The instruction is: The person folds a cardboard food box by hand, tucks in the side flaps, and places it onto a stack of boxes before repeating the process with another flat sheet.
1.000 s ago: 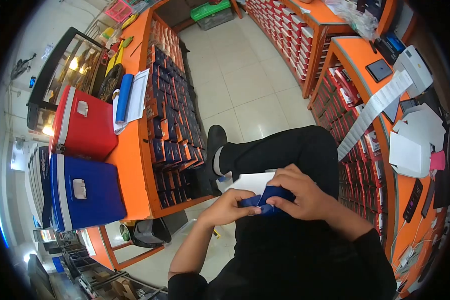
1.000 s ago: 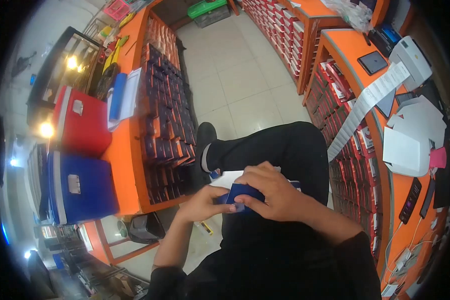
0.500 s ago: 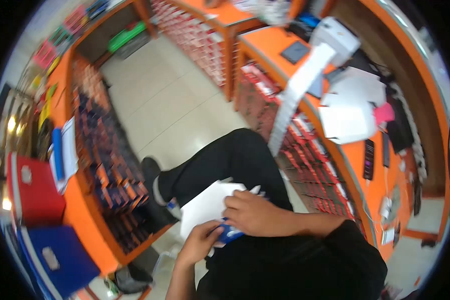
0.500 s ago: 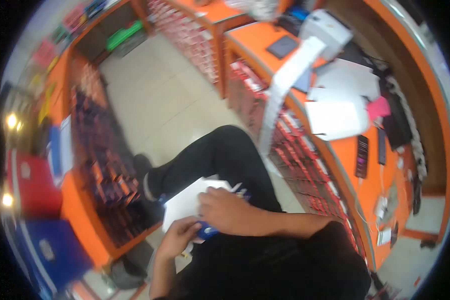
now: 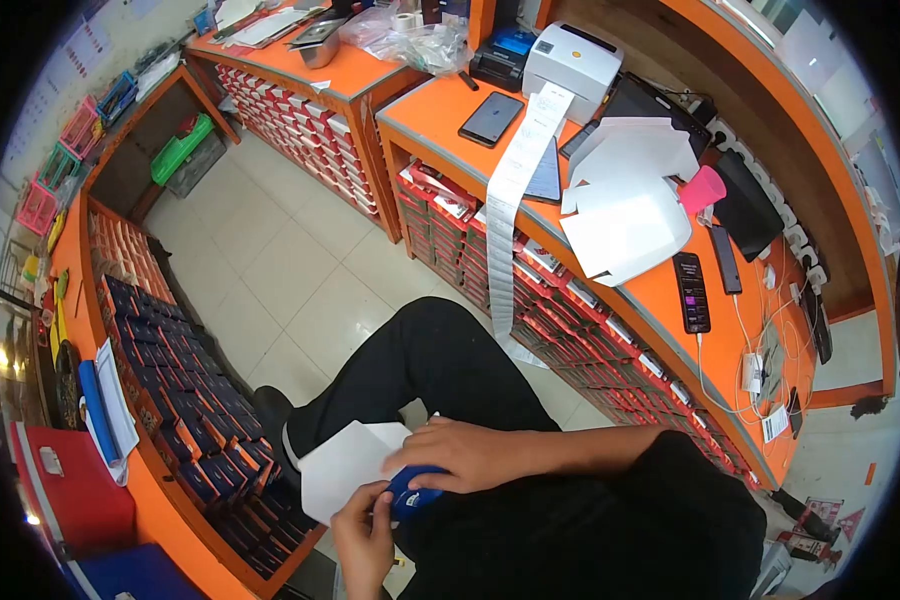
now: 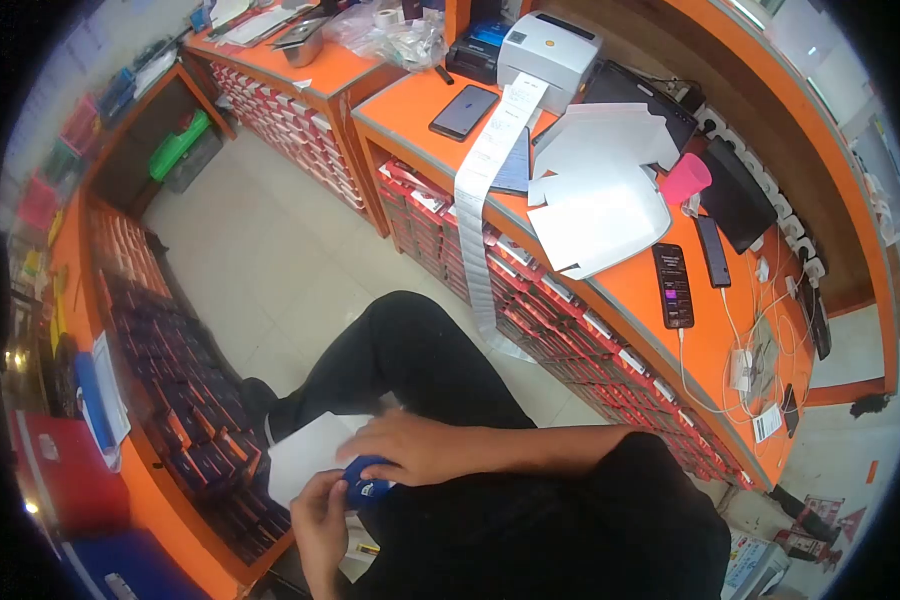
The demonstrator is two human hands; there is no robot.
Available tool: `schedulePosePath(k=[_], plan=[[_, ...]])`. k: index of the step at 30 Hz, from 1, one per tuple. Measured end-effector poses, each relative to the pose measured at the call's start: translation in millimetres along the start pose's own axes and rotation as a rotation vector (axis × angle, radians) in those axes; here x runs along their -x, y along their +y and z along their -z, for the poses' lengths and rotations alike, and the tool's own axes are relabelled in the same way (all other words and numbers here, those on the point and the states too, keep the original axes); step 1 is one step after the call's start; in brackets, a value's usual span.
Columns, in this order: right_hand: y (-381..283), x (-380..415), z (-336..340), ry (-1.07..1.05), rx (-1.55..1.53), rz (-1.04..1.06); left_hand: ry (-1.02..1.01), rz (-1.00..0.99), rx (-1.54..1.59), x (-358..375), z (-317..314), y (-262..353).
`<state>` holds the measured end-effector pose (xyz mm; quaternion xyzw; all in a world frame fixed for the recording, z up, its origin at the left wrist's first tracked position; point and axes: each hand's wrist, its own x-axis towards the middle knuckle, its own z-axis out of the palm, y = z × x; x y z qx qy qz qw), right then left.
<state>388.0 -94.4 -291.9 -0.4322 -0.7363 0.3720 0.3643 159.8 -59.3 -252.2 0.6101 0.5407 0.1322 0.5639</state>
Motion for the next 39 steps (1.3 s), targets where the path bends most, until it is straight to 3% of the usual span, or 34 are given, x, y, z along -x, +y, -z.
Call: schedulePosePath(k=[1, 3, 4, 6, 8, 10, 12, 16, 19, 26, 28, 29, 31, 34, 36, 39], plan=[[-1, 0, 0, 0.115, -0.088, -0.052, 0.001, 0.002, -0.003, 0, 2, 3], [0, -1, 2, 0.226, -0.179, -0.1, 0.514, -0.741, -0.484, -1, 5, 8], [1, -3, 7, 0.33, -0.183, -0.066, 0.52, -0.735, -0.488, -8, 2, 1], [1, -8, 18, 0.419, -0.216, -0.019, 0.933, -1.007, -0.058, -20, -1, -9], [-9, -16, 27, 0.528, -0.085, 0.109, 0.671, -0.473, 0.511, -30, -13, 15], [-12, -20, 22, 0.498, 0.045, 0.128, 0.224, -0.338, 0.934, -41, -14, -16], [-12, -29, 14, 0.589, 0.149, 0.136, 0.103, -0.693, 0.371, -61, -12, -3], [-12, -33, 17, 0.627, 0.215, 0.093, 0.112, -0.644, 0.404, -68, -11, -10], [-10, -34, 14, 0.596, 0.279, 0.233, 0.09, -0.623, 0.276, -69, -13, -9], [-5, -34, 1, 0.579, 0.299, 0.307, 0.157, -0.595, 0.107, -56, 2, -20], [-4, -34, 0, 0.578, 0.356, 0.367, 0.538, -0.541, -0.023, -49, -11, -30], [-6, -35, -1, 0.575, 0.352, 0.371, 0.628, -0.412, 0.282, -47, -25, -31], [-8, -39, 0, 0.575, 0.36, 0.433, 0.678, -0.425, 0.29, -48, -33, -28], [-6, -42, 1, 0.572, 0.357, 0.424, 0.623, -0.509, 0.31, -50, -29, -31], [-4, -43, 2, 0.564, 0.341, 0.425, 0.386, -0.741, 0.105, -52, -21, -32], [-7, -44, 6, 0.551, 0.291, 0.388, 0.367, -0.819, 0.163, -53, -21, -26]])
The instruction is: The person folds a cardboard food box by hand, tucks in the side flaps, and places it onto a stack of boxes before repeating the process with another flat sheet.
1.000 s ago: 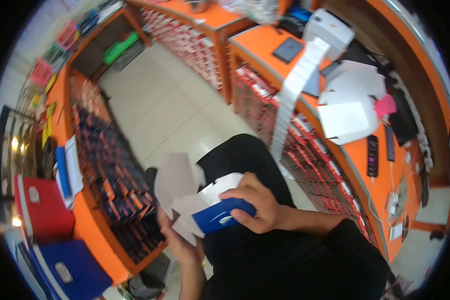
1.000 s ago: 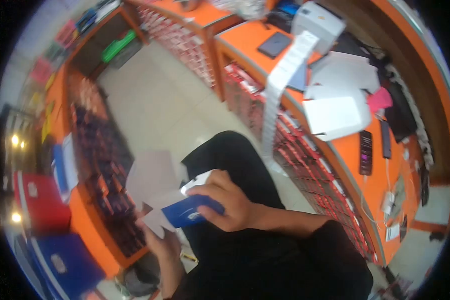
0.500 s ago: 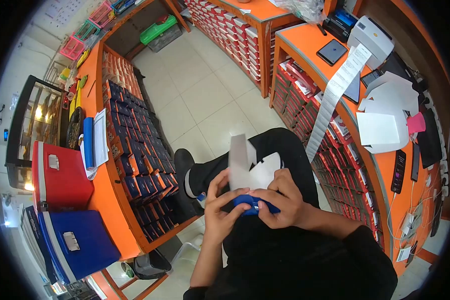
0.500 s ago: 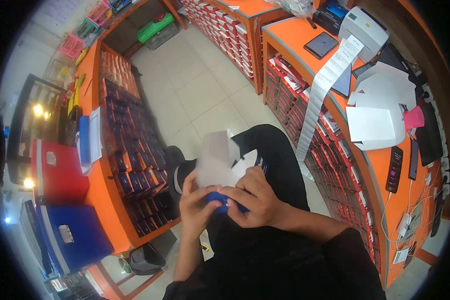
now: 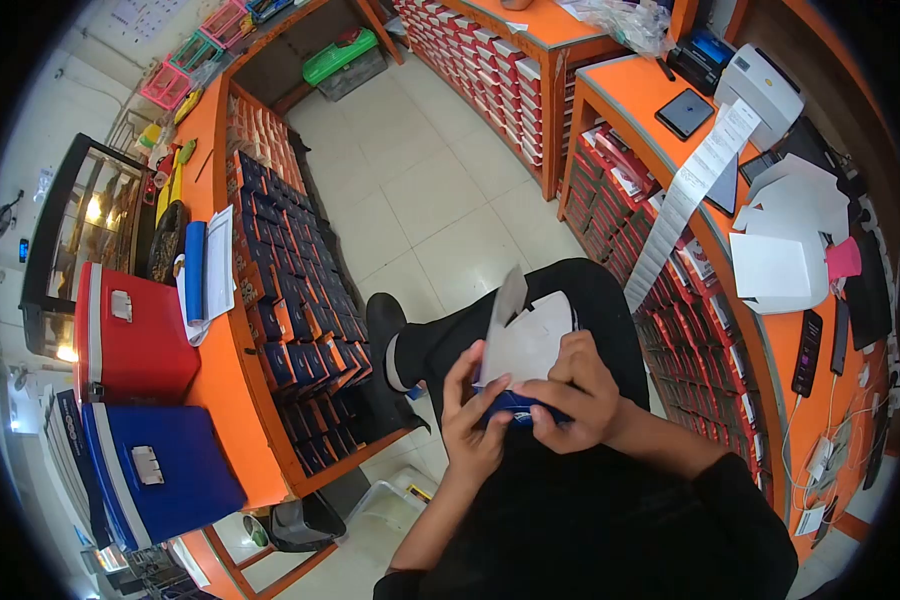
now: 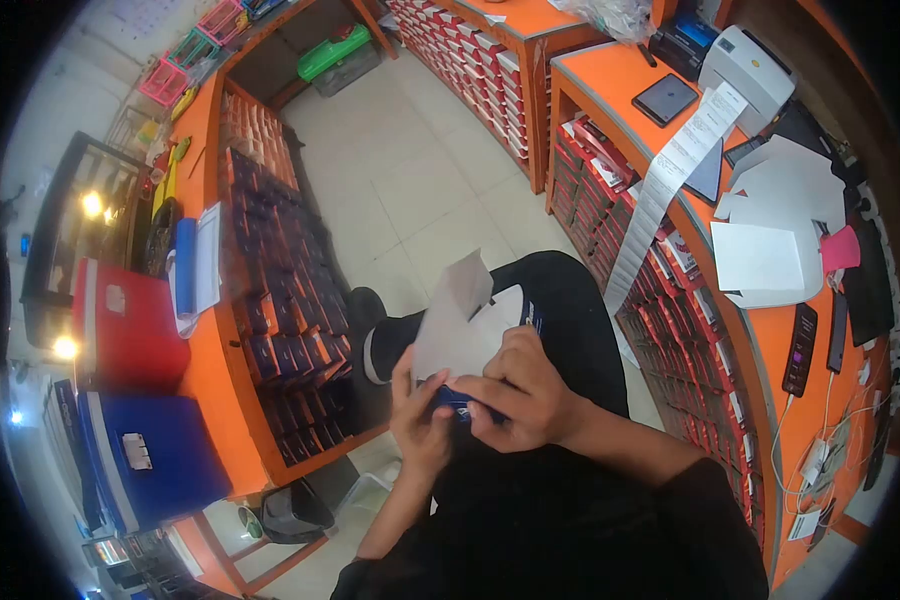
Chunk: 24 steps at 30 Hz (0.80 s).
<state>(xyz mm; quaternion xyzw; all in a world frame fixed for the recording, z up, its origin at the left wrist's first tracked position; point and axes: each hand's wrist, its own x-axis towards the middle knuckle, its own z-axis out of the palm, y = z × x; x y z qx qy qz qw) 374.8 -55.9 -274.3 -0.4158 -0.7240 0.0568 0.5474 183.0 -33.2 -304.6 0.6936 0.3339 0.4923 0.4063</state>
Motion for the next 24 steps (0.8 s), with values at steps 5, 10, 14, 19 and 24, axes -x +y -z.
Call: schedulePosePath(k=[5, 10, 14, 19, 24], plan=[[11, -5, 13, 0.014, -0.077, -0.04, 0.016, 0.254, 0.769, -3, 10, -9], [17, 3, 1, -0.007, -0.253, -0.033, -0.255, 0.425, 0.67, -7, 8, -15], [22, 11, -3, 0.117, -0.294, -0.072, -0.359, 0.565, 0.678, -10, 12, -2], [21, 9, 4, 0.01, -0.179, -0.1, -0.369, 0.388, 0.56, -7, 4, -11], [32, 18, 2, 0.017, -0.07, -0.224, -0.43, 0.439, 0.302, -3, -13, -13]])
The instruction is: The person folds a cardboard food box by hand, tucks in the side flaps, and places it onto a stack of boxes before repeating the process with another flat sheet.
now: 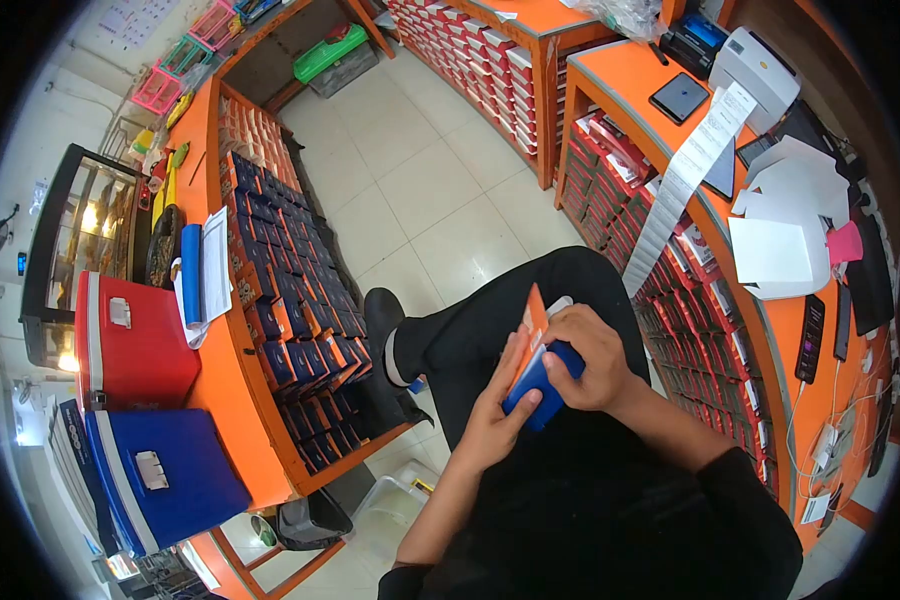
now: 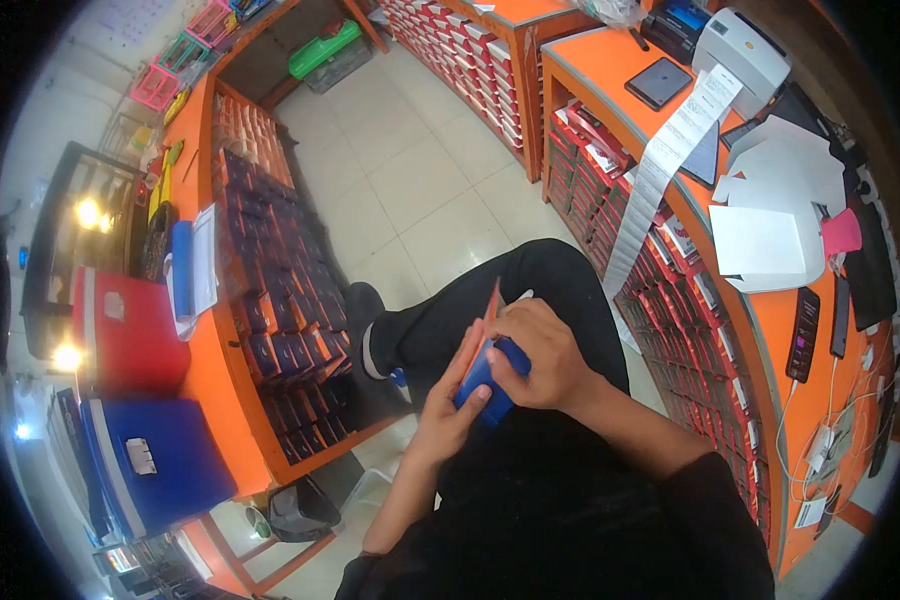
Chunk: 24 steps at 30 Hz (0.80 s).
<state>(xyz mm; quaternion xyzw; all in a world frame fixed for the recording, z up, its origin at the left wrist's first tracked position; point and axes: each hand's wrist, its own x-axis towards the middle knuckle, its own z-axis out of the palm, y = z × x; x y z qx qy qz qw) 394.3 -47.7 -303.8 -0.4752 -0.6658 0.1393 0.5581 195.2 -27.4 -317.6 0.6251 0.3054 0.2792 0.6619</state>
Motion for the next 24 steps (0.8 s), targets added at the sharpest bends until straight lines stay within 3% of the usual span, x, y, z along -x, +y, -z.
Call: schedulePosePath(k=[3, 9, 11, 15, 17, 18, 19, 21, 24], plan=[[7, 9, -3, 0.065, -0.071, -0.026, -0.045, 0.049, 0.012, 2, -3, -2], [5, 5, -9, 0.151, -0.046, 0.007, -0.02, 0.076, -0.478, 7, 6, 35], [2, 1, -10, 0.16, 0.025, 0.032, -0.196, -0.142, -0.797, 8, 15, 50], [-1, -1, -15, 0.084, -0.042, 0.037, -0.25, -0.083, -0.809, 8, 24, 63], [-3, -2, -17, 0.079, -0.017, 0.065, -0.014, -0.005, -0.809, 12, 28, 55], [-6, -3, -16, 0.087, -0.009, 0.071, 0.166, 0.129, -0.703, 13, 27, 53], [-8, -4, -16, 0.096, -0.001, 0.076, 0.161, 0.129, -0.704, 11, 22, 50], [-11, -6, -17, 0.097, 0.01, 0.109, 0.48, 0.017, -0.613, 8, 12, 42], [-13, -6, -20, 0.087, -0.018, 0.122, 0.305, -0.174, -0.854, 17, 9, 34]])
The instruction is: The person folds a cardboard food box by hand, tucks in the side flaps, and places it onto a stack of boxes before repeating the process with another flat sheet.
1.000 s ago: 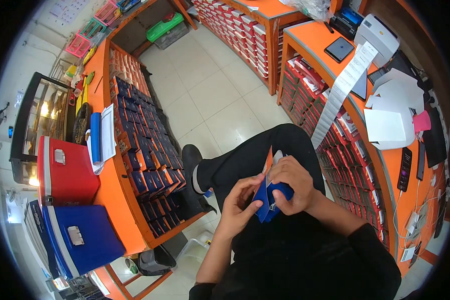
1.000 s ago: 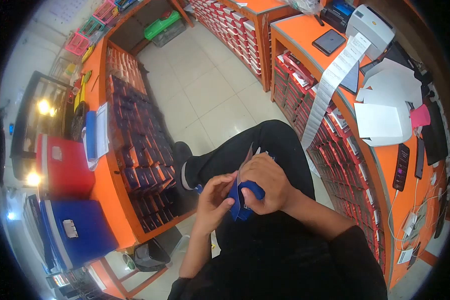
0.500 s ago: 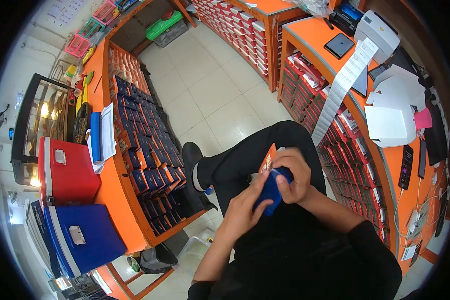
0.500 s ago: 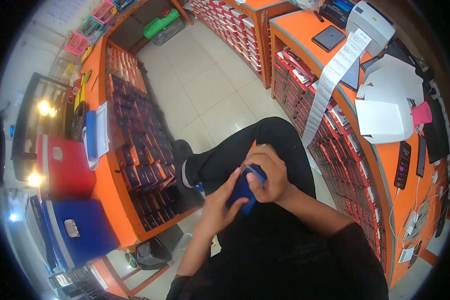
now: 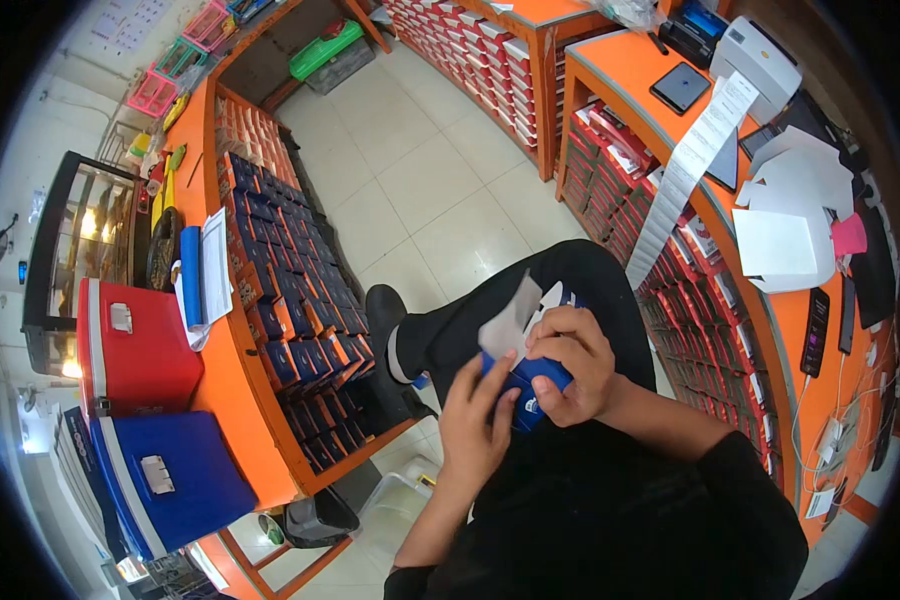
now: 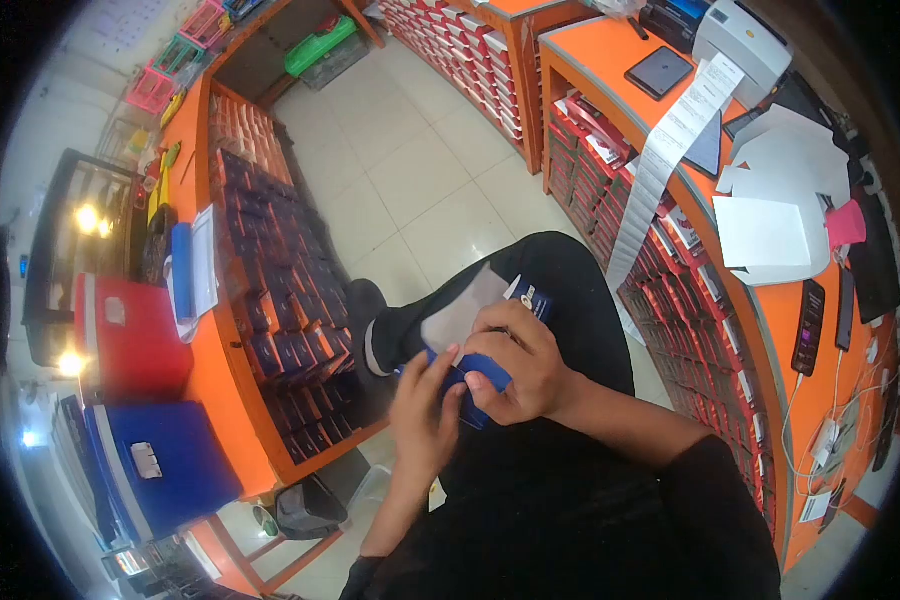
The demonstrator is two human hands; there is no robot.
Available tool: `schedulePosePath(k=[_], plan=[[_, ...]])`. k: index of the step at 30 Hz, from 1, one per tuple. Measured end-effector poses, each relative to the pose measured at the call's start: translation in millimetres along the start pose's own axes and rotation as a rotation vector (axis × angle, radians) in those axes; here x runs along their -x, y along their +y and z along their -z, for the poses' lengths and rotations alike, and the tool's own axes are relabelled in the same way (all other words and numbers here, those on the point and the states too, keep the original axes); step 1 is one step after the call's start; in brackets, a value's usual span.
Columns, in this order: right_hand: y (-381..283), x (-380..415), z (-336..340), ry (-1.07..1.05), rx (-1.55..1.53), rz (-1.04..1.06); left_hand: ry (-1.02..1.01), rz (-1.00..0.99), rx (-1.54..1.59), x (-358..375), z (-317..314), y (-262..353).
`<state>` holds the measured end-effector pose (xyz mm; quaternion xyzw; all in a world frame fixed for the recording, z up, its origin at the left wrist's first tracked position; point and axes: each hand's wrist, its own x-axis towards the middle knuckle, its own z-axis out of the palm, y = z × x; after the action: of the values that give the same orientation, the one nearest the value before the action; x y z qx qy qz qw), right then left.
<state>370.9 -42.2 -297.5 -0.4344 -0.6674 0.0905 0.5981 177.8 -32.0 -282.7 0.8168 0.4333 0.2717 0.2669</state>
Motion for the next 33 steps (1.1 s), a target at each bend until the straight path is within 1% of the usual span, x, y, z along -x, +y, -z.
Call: schedulePosePath(k=[1, 2, 5, 7, 9, 10, 11, 13, 14, 15, 16, 17, 19, 20, 22, 23, 24, 25, 26, 27, 29, 31, 32, 33], plan=[[0, 0, -1, 0.026, 0.005, -0.002, -0.02, -0.145, -0.054, 3, -5, -3], [0, 0, -3, 0.052, 0.01, -0.004, -0.036, -0.18, 0.092, 4, -10, -6], [-3, -5, -6, 0.046, -0.006, 0.048, 0.004, -0.151, 0.096, 7, -13, 7], [-3, -7, -9, 0.018, -0.069, 0.049, 0.011, -0.147, 0.065, 11, -18, -6], [-4, -15, -3, -0.009, -0.125, 0.051, 0.156, -0.124, 0.187, 14, -16, -15], [-4, -23, 10, 0.008, 0.026, 0.047, 0.276, -0.008, 0.203, 24, -15, -19], [-2, -30, 20, 0.024, 0.177, 0.044, 0.277, -0.009, 0.201, 26, -11, -28], [6, -32, 32, 0.205, 0.155, -0.268, 0.418, 0.227, 0.83, 27, 4, -51], [18, -35, 40, 0.11, 0.179, -0.35, 0.426, 0.223, 0.83, 28, 8, -57], [27, -30, 46, 0.012, -0.259, -0.708, 0.443, 0.279, 1.034, 29, 11, -62], [29, -28, 42, -0.019, -0.666, -0.813, 0.454, 0.331, 1.24, 30, 11, -66], [26, -26, 38, -0.054, -1.076, -0.9, 0.46, 0.32, 1.24, 31, 8, -71], [11, -20, 36, -0.274, -1.067, -0.746, 0.377, 0.441, 1.423, 36, -1, -79], [14, -17, 29, -0.324, -0.957, -0.59, 0.387, 0.435, 1.418, 39, -4, -82], [20, -12, 15, -0.359, -0.729, -0.283, 0.344, 0.553, 1.535, 44, -7, -85], [16, -19, 15, -0.376, -0.672, -0.205, 0.358, 0.543, 1.528, 44, -7, -84], [13, -26, 14, -0.387, -0.617, -0.128, 0.359, 0.585, 1.481, 45, -7, -84], [8, -27, 15, -0.366, -0.647, -0.227, 0.361, 0.626, 1.434, 46, -6, -83], [5, -27, 15, -0.348, -0.676, -0.327, 0.376, 0.587, 1.44, 48, -7, -87], [6, -23, 10, -0.359, -0.69, -0.31, 0.397, 0.575, 1.432, 49, -6, -88], [9, -10, -2, 0.007, -0.732, -0.605, 0.413, 0.424, 1.406, 52, -4, -89], [19, -3, -11, 0.013, -0.566, -0.478, 0.43, 0.427, 1.344, 52, -3, -92], [16, -1, -14, -0.047, -0.563, -0.455, 0.468, 0.443, 1.305, 49, -3, -89], [11, -1, -13, -0.112, -0.565, -0.422, 0.533, 0.509, 1.203, 47, -7, -85]])
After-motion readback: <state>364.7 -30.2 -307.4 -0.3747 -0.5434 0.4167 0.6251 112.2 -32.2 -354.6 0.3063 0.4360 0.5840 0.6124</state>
